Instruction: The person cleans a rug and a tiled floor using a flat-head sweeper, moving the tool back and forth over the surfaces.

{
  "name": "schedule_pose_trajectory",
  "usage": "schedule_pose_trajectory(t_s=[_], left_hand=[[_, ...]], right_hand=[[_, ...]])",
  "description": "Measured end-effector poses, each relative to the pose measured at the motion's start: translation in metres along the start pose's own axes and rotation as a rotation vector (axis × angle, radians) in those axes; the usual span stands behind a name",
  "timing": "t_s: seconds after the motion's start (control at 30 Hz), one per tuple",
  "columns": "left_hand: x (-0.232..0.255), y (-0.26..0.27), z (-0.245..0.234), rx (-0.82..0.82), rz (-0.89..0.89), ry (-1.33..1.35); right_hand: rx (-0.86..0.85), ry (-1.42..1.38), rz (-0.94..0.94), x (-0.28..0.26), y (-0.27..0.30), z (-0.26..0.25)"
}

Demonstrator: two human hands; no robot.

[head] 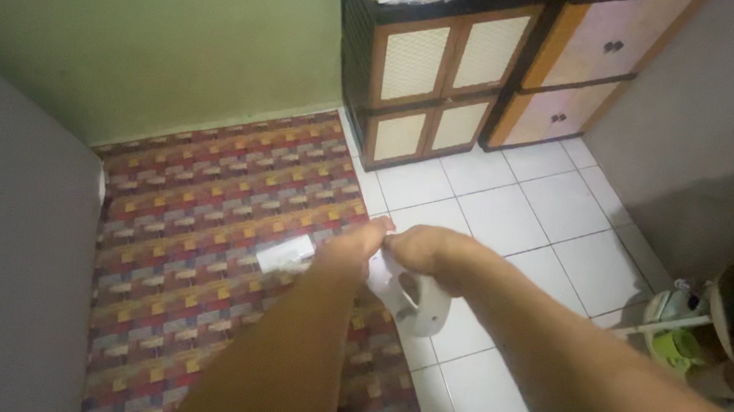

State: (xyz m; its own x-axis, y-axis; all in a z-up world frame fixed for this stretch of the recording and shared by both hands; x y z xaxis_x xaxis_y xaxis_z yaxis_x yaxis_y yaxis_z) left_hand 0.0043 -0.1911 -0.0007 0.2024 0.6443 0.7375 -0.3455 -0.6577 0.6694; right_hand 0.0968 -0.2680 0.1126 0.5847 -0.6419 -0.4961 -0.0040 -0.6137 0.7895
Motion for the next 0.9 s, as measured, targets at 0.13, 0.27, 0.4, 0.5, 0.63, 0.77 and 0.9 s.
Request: schedule_pose_trajectory(t_s=[0.13,0.27,0.4,0.5,0.63,0.77,0.9], left_hand=[[-0.006,-0.014,-0.009,-0.011,-0.008,0.025],[0.008,-0.059,-0.053,-0.002,-0.014,0.034],[0.032,-0.114,-0.091,-0.023,-0.033,0.033],[0.050,-0.152,-0.120,-0.057,-0.065,0.050],[0.059,-0.193,-0.150,-0.128,-0.137,0.137],[0.056,-0.243,-0.181,-0.150,-0.149,0.199],[0.037,-0.287,-0.215,-0.125,-0.068,0.272]], right_hand=[[0.017,-0.111,0.032,0.005,-0.018,0.013],[0.074,-0.101,-0.158,-0.041,-0.057,0.016],[0.084,-0.051,-0.196,-0.091,-0.100,0.009],[0.178,-0.179,-0.062,-0.106,-0.148,-0.007],[0.228,-0.024,-0.255,-0.131,-0.233,-0.013],[0.325,0.422,-0.298,-0.155,-0.290,-0.004],[0.213,-0.319,-0.064,-0.145,-0.315,0.014]])
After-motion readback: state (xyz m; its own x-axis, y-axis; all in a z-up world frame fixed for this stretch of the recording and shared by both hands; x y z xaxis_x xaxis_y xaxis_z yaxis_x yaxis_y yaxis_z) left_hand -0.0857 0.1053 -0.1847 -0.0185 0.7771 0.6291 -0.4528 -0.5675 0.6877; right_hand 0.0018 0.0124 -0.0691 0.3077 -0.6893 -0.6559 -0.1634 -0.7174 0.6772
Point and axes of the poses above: each hand's wrist, its own y-axis away from the middle knuckle, its own z-axis out of the palm, x = y × z, the point moved 8 cm from there along -y, towards the middle knuckle, and after that the axes turned 5 degrees about -x, right-handed, at the moved point
